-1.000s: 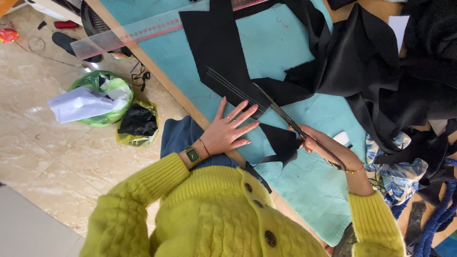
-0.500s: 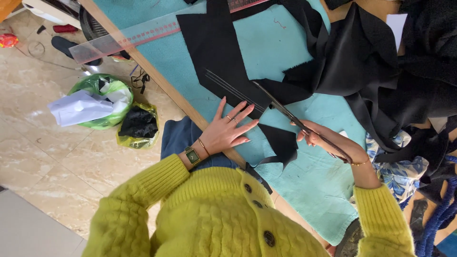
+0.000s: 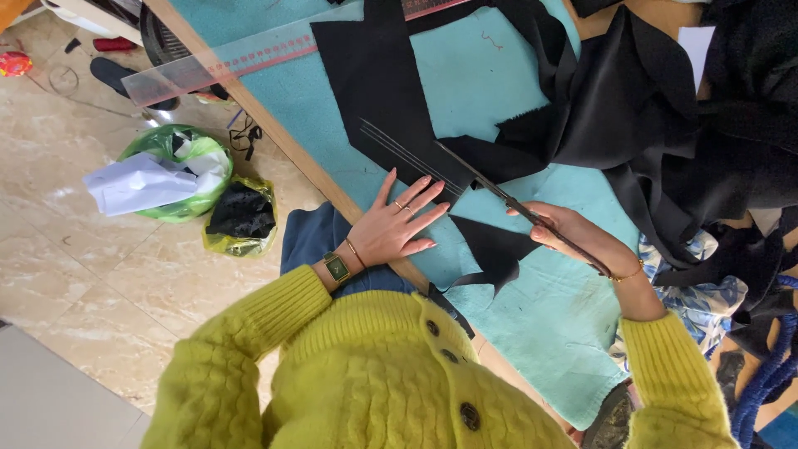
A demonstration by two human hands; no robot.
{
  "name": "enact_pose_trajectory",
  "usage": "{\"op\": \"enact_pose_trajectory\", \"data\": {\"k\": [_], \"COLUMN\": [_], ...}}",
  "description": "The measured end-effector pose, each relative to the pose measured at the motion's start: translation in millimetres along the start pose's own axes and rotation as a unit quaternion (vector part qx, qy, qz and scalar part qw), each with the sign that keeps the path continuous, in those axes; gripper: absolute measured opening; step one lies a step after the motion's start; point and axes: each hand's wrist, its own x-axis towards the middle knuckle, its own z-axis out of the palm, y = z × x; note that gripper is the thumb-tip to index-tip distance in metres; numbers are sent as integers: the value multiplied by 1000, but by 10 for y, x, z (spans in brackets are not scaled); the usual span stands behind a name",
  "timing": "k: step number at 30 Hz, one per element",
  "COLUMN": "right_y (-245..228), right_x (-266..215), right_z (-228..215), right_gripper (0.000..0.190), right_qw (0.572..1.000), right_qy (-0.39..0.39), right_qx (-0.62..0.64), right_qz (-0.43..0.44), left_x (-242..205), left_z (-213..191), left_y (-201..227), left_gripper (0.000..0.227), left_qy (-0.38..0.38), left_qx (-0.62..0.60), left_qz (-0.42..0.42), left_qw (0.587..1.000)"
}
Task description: The person uses a ruler and chalk to mark lines on a piece of black fabric, then cuts along the lines with scissors. They also handle a white paper pattern and other fabric pieces on the table.
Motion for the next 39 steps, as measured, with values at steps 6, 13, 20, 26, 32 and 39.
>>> {"op": "enact_pose_trajectory", "data": {"k": [6, 13, 20, 26, 32, 39], "right_y": [90, -253, -268, -414, -270, 108], "right_x": [12, 206, 481, 411, 426, 553], "right_z": [-12, 65, 47, 84, 60, 28], "right_gripper": [70, 88, 88, 94, 91, 57], "right_qw": [999, 999, 990, 988, 987, 992], "right_qy": [-6, -2, 10, 2, 2, 42], "right_qx": [35, -49, -137, -151, -158, -120], "right_qz": [-6, -12, 23, 20, 19, 12], "left_x": [7, 15, 13, 12, 5, 6], "left_z": [-6, -21, 4, -9, -6, -13], "left_y": [6, 5, -4, 3, 0, -2], "left_gripper": [62, 64, 66, 67, 68, 69], "left_qy": [4, 20, 36, 32, 29, 24], "left_qx": [2, 9, 2, 1, 0, 8], "left_qz": [-2, 1, 2, 0, 2, 0], "left_qw": [1000, 1000, 999, 999, 1000, 1000]}}
